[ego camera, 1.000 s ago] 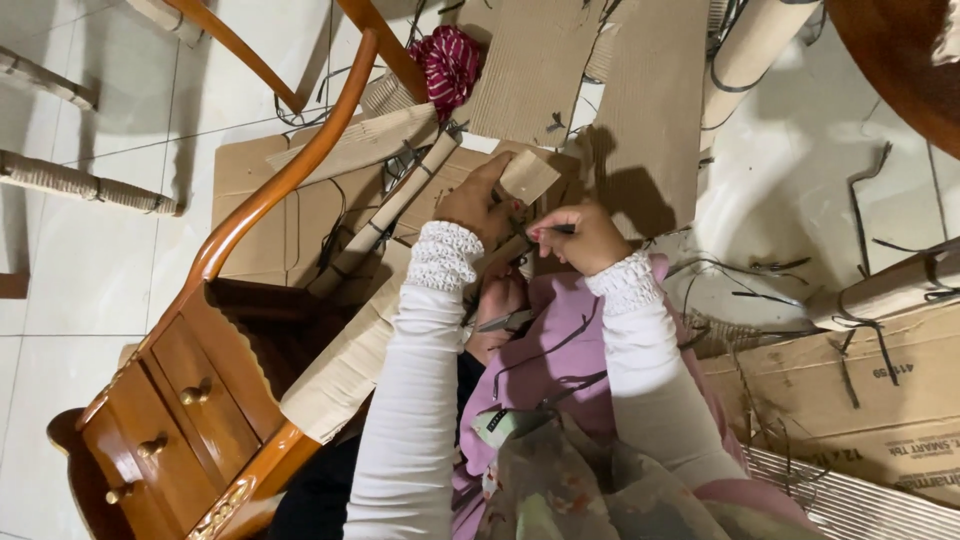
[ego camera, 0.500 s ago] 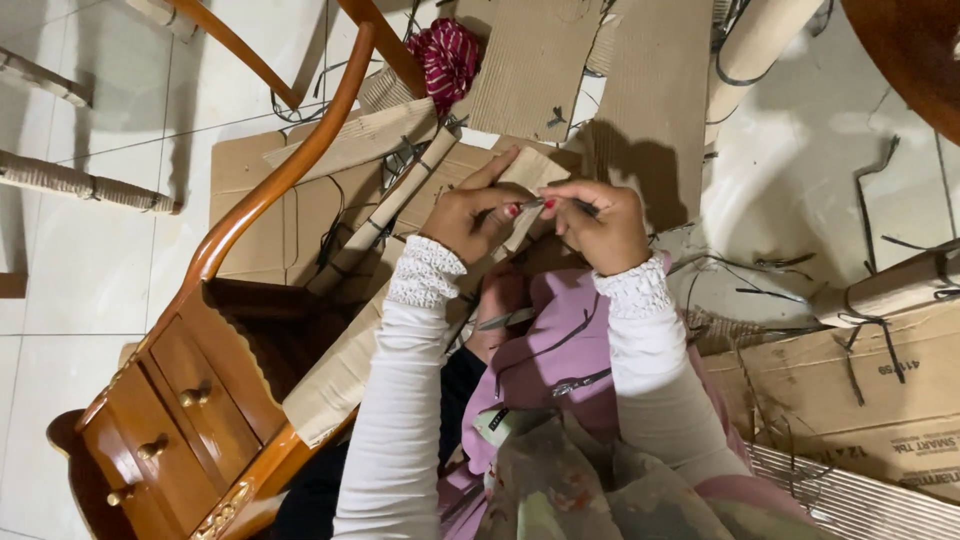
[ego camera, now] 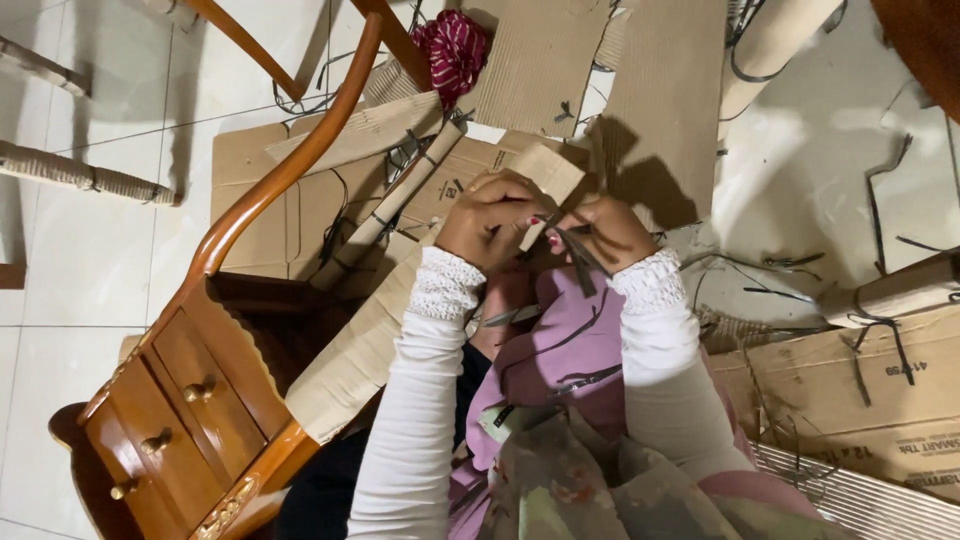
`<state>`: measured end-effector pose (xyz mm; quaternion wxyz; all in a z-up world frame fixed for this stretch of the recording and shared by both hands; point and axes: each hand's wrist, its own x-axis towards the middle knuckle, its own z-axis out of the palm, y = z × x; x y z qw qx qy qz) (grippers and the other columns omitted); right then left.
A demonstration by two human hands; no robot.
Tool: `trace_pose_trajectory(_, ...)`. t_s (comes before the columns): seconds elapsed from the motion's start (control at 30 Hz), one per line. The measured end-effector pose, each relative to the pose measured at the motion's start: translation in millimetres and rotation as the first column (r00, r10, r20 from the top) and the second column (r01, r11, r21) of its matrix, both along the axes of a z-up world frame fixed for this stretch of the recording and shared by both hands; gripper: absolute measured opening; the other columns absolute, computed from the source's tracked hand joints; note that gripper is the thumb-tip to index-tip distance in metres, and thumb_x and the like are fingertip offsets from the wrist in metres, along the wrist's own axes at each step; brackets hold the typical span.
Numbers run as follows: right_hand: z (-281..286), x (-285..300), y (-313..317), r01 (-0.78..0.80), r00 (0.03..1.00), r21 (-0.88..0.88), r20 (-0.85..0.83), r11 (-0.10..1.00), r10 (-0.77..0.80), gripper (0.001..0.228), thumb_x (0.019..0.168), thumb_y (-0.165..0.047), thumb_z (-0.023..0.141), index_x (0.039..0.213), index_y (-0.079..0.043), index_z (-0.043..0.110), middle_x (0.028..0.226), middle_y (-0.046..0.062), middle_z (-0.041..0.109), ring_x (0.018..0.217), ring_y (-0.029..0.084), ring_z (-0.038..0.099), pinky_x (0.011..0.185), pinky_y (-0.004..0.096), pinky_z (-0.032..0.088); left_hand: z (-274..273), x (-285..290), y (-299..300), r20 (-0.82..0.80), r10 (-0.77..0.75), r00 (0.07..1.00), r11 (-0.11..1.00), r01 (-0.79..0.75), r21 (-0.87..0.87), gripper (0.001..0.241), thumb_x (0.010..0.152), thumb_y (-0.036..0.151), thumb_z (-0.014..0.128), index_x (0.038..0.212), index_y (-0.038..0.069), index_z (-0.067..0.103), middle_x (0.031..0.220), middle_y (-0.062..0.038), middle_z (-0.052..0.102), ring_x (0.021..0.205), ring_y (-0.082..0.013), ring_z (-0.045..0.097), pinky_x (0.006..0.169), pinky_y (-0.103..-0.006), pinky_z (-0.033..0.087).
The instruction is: Wrapping the legs of a small wooden cabinet with cardboard and securing them with plastic ties for protection.
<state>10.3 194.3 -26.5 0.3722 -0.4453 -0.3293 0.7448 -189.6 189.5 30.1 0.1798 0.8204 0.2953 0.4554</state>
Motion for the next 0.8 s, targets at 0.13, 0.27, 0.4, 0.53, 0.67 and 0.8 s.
trace_pose_trajectory(0.13, 37.1, 1.6, -16.1, -0.513, 0.741, 0.386, 0.65, 0.767, 0.17, 0.016, 0.083, -0.01, 0.074, 0.095, -0.014, 0.084, 0.067, 0.005, 0.077, 0.069, 0.022, 0.072, 0.073, 0.032, 0.053, -24.4, 1.9, -7.1, -0.067, 0.166, 0.984, 0.986, -0.168, -0.017, 0.019, 0.102, 0.028, 0.065, 0.111, 0.024, 0.08, 0.101, 0.0, 0.076, 0.108, -0.0255, 0.071, 0.116, -0.0448, 0.036)
trace_pose_trajectory(0.27, 52.3, 5.6, -26.1, -0.549, 0.705, 0.455, 0.703, 0.701, 0.096, 0.014, 0.085, -0.015, 0.074, 0.097, -0.015, 0.082, 0.076, 0.006, 0.08, 0.083, 0.027, 0.077, 0.077, 0.039, 0.057, -22.0, 3.6, -14.7, -0.024, 0.389, 0.921, 0.913, -0.389, -0.124, 0.018, 0.091, 0.028, 0.079, 0.108, 0.02, 0.078, 0.091, 0.001, 0.079, 0.101, -0.0236, 0.075, 0.116, -0.0431, 0.042)
trace_pose_trajectory(0.4, 56.5, 7.8, -32.5, -0.62, 0.67, 0.49, 0.737, 0.613, 0.089, 0.011, 0.086, -0.018, 0.074, 0.092, -0.016, 0.083, 0.081, 0.01, 0.08, 0.087, 0.034, 0.076, 0.08, 0.044, 0.058, -4.5, 8.7, -17.8, 0.019, 0.304, 0.953, 0.939, -0.296, -0.178, 0.007, 0.089, 0.028, 0.081, 0.091, 0.022, 0.079, 0.094, 0.002, 0.079, 0.106, -0.0218, 0.074, 0.119, -0.0434, 0.037)
trace_pose_trajectory(0.53, 54.0, 9.0, -29.6, -0.562, 0.741, 0.604, 0.671, 0.565, 0.02, 0.011, 0.085, -0.017, 0.075, 0.093, -0.019, 0.082, 0.077, 0.005, 0.08, 0.082, 0.031, 0.076, 0.077, 0.043, 0.059, -17.4, -1.1, -11.6, -0.002, 0.203, 0.979, 0.973, -0.202, -0.111, 0.003, 0.092, 0.023, 0.078, 0.095, 0.022, 0.08, 0.091, 0.001, 0.078, 0.104, -0.0223, 0.073, 0.12, -0.0419, 0.033)
trace_pose_trajectory(0.67, 48.6, 17.8, -27.8, -0.478, 0.792, 0.678, 0.607, 0.559, -0.059, 0.008, 0.086, -0.014, 0.077, 0.092, -0.018, 0.08, 0.074, 0.003, 0.078, 0.078, 0.027, 0.076, 0.073, 0.04, 0.06, -47.8, -9.8, -1.8, -0.081, 0.164, 0.983, 0.986, -0.162, 0.031, 0.008, 0.096, 0.026, 0.074, 0.092, 0.021, 0.08, 0.092, 0.0, 0.072, 0.106, -0.0224, 0.069, 0.122, -0.045, 0.027)
trace_pose_trajectory(0.8, 48.4, 20.8, -26.7, -0.465, 0.796, 0.695, 0.599, 0.548, -0.083, 0.009, 0.087, -0.012, 0.076, 0.093, -0.017, 0.08, 0.074, 0.004, 0.078, 0.078, 0.027, 0.076, 0.072, 0.041, 0.059, -62.6, -6.3, -0.2, -0.164, 0.265, 0.95, 0.955, -0.235, 0.183, 0.015, 0.099, 0.028, 0.069, 0.091, 0.022, 0.08, 0.09, 0.001, 0.069, 0.106, -0.0201, 0.067, 0.122, -0.0441, 0.027)
